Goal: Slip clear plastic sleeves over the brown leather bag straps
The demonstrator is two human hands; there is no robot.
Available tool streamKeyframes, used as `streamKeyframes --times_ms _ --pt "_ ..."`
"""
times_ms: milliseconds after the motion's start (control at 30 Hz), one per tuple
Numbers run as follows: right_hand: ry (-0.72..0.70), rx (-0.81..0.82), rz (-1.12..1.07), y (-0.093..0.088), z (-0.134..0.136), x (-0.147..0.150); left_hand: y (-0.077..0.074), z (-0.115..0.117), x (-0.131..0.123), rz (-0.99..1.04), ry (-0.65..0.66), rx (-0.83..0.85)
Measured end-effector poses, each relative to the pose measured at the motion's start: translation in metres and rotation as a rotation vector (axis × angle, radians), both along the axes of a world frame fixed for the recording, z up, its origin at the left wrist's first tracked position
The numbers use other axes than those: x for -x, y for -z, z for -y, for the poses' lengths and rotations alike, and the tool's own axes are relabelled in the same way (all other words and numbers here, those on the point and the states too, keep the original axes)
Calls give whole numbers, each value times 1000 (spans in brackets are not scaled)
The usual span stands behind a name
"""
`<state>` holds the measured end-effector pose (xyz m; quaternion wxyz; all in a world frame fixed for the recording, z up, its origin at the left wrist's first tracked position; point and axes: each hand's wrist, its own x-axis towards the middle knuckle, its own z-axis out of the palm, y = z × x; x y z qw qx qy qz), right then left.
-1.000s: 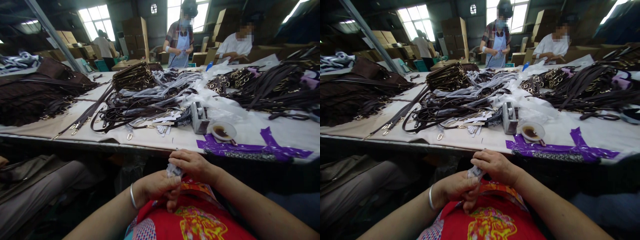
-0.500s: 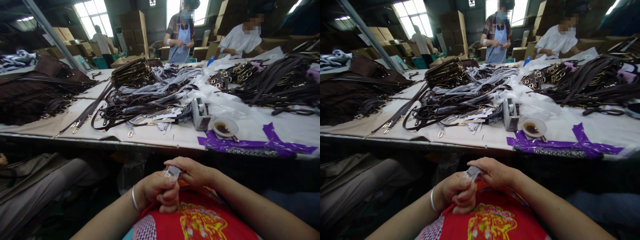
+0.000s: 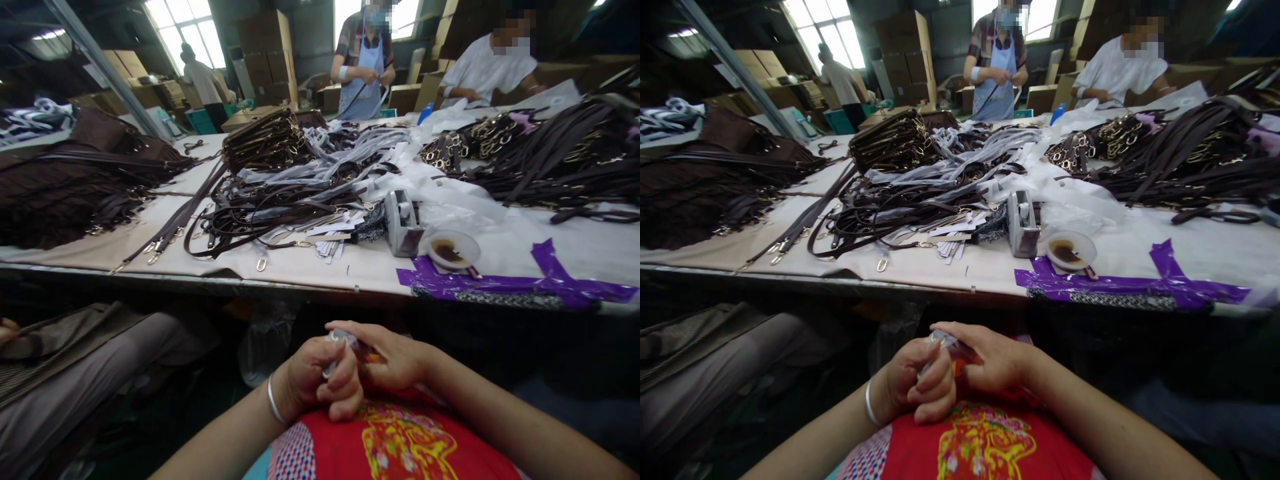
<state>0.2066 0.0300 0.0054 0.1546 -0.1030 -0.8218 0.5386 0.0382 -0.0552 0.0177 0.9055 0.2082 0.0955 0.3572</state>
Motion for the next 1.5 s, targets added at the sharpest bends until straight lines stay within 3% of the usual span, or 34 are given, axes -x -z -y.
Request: streamKeyframes --times_ms 100,167,367,533,700,800,933,1067,1200,1333,1500 --pt "45 47 -17 6 5 5 4 2 -5 -2 -2 35" --pt "112 -27 -34 10 5 8 6 3 -5 -13 9 30" --pt "221 -624 -78 11 -18 -1 7 3 3 -39 44 -8" --pt "181 -888 1 -2 -36 -10 1 -5 14 -329 -49 36" --pt "112 -915 33 -5 -42 -9 -14 -9 20 -584 -33 -2" --pt "107 -786 -38 1 -41 -6 -20 -2 14 -532 -57 -38" --pt "186 -421 -137 15 -31 0 -29 5 9 -284 -185 -102" --pt "232 -109 -98 25 -7 12 -54 -7 20 -147 -581 -49" --pt "187 392 -45 24 24 24 -71 -36 40 -157 -946 65" --pt "138 737 16 21 39 22 -52 -61 55 -355 -1244 40" --pt "100 906 -47 16 41 16 -9 -69 51 -618 -1420 -62"
